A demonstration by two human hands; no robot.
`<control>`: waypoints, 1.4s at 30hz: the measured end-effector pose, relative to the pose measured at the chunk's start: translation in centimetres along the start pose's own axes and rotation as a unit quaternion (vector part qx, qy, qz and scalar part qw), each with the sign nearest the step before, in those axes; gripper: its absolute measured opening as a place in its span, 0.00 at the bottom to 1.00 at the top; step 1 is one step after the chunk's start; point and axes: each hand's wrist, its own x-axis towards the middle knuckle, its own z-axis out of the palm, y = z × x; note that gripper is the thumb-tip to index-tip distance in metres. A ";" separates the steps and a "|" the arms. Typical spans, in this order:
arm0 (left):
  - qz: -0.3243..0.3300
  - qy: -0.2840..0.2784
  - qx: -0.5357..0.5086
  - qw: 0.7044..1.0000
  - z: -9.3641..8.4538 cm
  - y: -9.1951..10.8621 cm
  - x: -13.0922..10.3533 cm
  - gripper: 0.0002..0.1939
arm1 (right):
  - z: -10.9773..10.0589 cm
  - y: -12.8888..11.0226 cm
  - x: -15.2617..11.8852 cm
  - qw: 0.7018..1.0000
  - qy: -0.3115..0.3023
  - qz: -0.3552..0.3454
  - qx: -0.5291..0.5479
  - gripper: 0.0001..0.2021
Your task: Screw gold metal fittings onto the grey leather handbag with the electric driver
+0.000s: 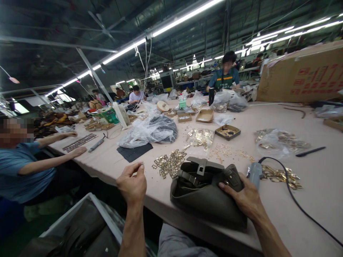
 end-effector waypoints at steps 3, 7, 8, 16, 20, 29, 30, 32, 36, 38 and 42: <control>-0.018 -0.063 0.184 0.981 -0.7 -2.9 0.0 0.13 | 0.0 0.2 -0.1 1.000 -0.005 0.002 0.009 0.33; -0.073 -0.096 0.076 0.990 -1.0 -2.5 -2.3 0.17 | 0.0 0.0 -0.2 1.000 -0.018 0.008 0.018 0.34; -0.096 -0.137 -0.016 0.986 -0.7 -1.6 -3.1 0.18 | 0.0 -0.2 -0.2 1.000 -0.016 0.008 0.015 0.33; -0.240 -0.439 -0.331 0.800 4.2 8.5 -5.9 0.30 | -0.5 -2.0 -2.0 0.995 -0.046 -0.031 0.082 0.27; -0.193 -0.514 -0.319 0.773 5.9 9.9 -6.9 0.25 | -0.8 -2.3 -3.0 0.994 -0.056 -0.045 0.088 0.25; -0.187 -0.538 -0.341 0.748 6.3 7.7 -8.6 0.21 | -4.1 0.2 -1.4 0.970 -0.104 -0.091 0.201 0.31; -0.179 -0.544 -0.328 0.751 6.0 7.3 -8.7 0.21 | -4.5 0.8 -0.9 0.976 -0.049 -0.075 0.197 0.29; -0.174 -0.550 -0.308 0.757 5.5 6.7 -8.9 0.20 | -5.2 1.9 0.3 0.987 0.081 -0.030 0.136 0.27; -0.166 -0.556 -0.296 0.759 4.9 6.0 -9.5 0.20 | -5.3 3.8 2.3 0.980 0.154 0.028 -0.125 0.30; -0.148 -0.555 -0.288 0.766 5.0 5.9 -9.6 0.19 | -4.8 4.5 2.9 0.963 0.146 0.036 -0.224 0.29; -0.111 -0.539 -0.270 0.790 5.4 5.7 -9.6 0.18 | -4.1 5.7 3.5 0.949 0.158 0.053 -0.269 0.25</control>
